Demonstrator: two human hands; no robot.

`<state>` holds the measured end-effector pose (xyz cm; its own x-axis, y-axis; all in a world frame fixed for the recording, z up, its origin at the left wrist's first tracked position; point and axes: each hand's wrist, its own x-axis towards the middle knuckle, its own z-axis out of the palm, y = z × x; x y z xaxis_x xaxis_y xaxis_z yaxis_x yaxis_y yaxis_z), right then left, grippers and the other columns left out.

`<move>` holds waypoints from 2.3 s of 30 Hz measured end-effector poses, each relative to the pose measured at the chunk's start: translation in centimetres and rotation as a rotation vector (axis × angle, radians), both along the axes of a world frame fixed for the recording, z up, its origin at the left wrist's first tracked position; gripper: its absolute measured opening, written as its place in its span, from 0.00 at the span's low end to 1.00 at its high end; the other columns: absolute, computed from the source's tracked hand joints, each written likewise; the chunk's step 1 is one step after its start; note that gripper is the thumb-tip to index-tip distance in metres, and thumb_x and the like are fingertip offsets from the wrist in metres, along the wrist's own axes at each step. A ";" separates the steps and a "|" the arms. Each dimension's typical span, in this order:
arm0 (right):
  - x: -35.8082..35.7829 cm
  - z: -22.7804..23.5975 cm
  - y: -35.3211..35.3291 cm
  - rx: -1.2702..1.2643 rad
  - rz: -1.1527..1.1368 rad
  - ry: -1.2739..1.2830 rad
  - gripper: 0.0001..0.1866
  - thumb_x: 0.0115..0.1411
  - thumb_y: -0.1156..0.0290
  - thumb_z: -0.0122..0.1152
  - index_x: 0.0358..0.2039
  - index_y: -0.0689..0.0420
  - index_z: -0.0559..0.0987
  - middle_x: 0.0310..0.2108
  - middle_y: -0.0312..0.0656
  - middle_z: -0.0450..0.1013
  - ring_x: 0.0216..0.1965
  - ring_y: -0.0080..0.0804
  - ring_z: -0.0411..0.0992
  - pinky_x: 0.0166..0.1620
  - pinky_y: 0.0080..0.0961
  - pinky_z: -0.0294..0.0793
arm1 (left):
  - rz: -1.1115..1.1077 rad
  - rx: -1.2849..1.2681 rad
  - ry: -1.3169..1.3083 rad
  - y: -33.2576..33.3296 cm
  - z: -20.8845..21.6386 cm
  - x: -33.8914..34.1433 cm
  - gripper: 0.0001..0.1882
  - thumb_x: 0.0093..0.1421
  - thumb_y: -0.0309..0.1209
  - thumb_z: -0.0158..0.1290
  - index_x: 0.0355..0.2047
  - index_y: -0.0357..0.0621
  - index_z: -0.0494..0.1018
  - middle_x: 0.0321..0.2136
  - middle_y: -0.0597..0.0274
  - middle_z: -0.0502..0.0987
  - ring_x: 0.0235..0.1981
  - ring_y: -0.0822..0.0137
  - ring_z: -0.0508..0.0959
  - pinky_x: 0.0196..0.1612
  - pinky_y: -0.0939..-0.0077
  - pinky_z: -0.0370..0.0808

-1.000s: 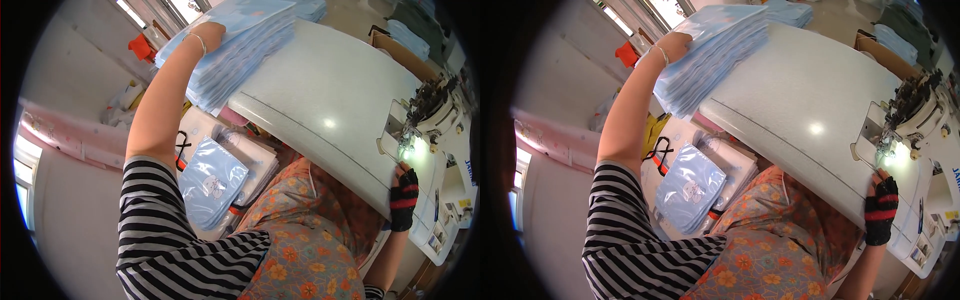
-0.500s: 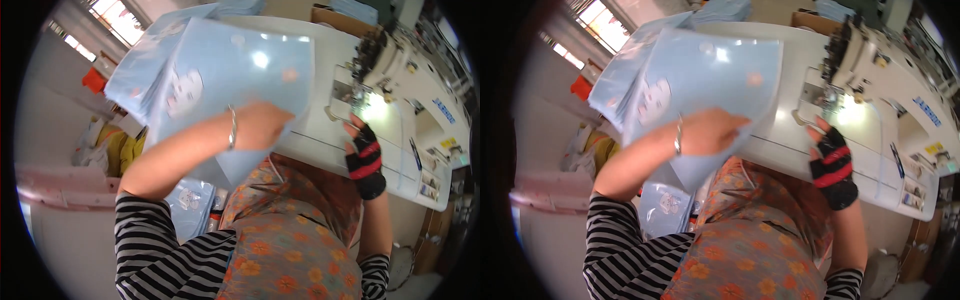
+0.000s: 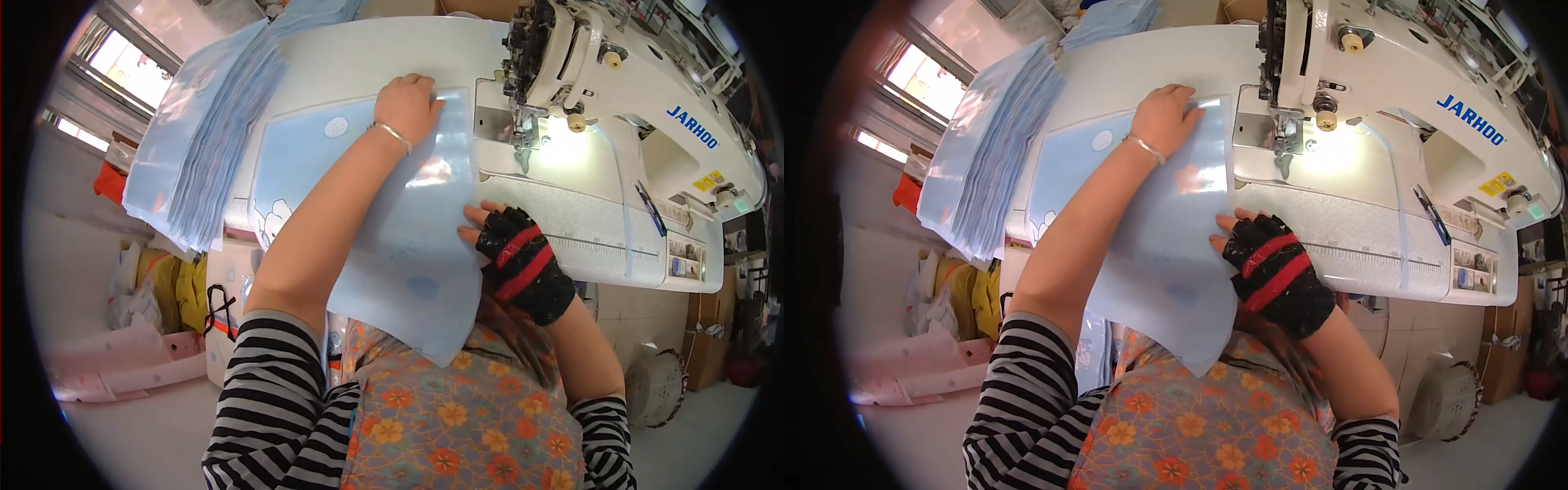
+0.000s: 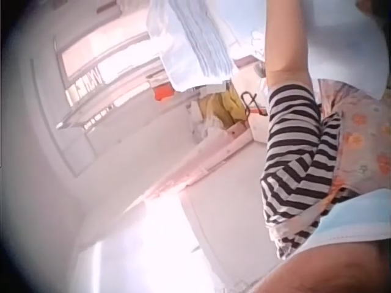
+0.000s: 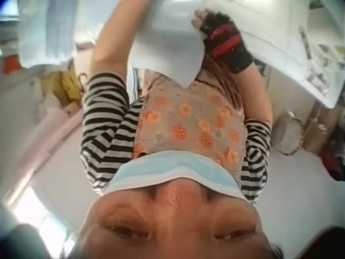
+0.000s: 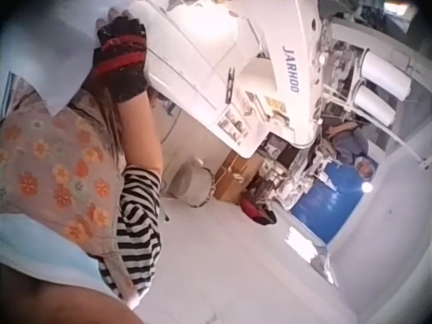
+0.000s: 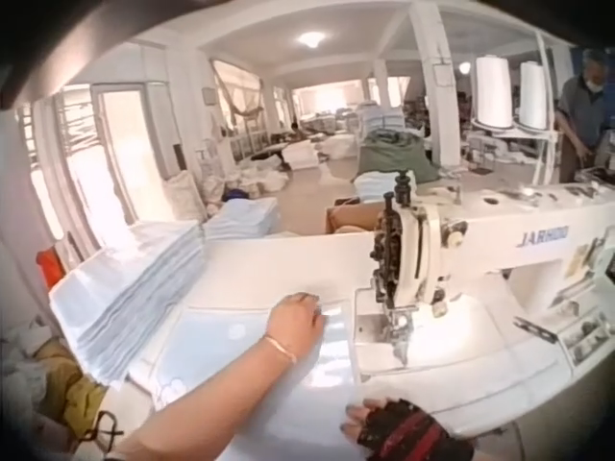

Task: The person sews the edges of printed pouches using an industrial sewing machine.

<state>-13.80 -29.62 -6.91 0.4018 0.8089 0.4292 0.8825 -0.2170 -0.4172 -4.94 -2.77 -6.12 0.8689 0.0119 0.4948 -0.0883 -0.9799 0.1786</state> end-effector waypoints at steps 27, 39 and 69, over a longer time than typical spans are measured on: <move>0.1 0.4 2.3 0.101 -0.082 0.029 0.18 0.49 0.78 0.58 0.43 0.57 0.75 0.51 0.52 0.70 0.53 0.52 0.68 0.56 0.44 0.69 | -0.073 0.058 0.149 -2.4 -0.6 0.4 0.10 0.61 0.34 0.50 0.39 0.42 0.74 0.46 0.56 0.74 0.49 0.53 0.72 0.55 0.62 0.68; -3.0 0.7 -3.6 0.017 -0.069 0.017 0.15 0.47 0.77 0.59 0.38 0.57 0.75 0.41 0.47 0.72 0.42 0.47 0.72 0.45 0.39 0.74 | -0.267 0.109 0.152 -10.5 -0.9 -5.9 0.22 0.62 0.39 0.48 0.51 0.37 0.69 0.57 0.53 0.67 0.56 0.58 0.65 0.59 0.61 0.63; -5.6 -8.0 -3.0 0.608 -0.109 1.560 0.26 0.55 0.65 0.66 0.53 0.60 0.73 0.49 0.44 0.74 0.52 0.30 0.70 0.54 0.31 0.70 | -0.365 0.106 0.234 -10.8 0.0 -7.0 0.23 0.59 0.38 0.50 0.52 0.37 0.68 0.59 0.49 0.65 0.59 0.53 0.65 0.61 0.55 0.62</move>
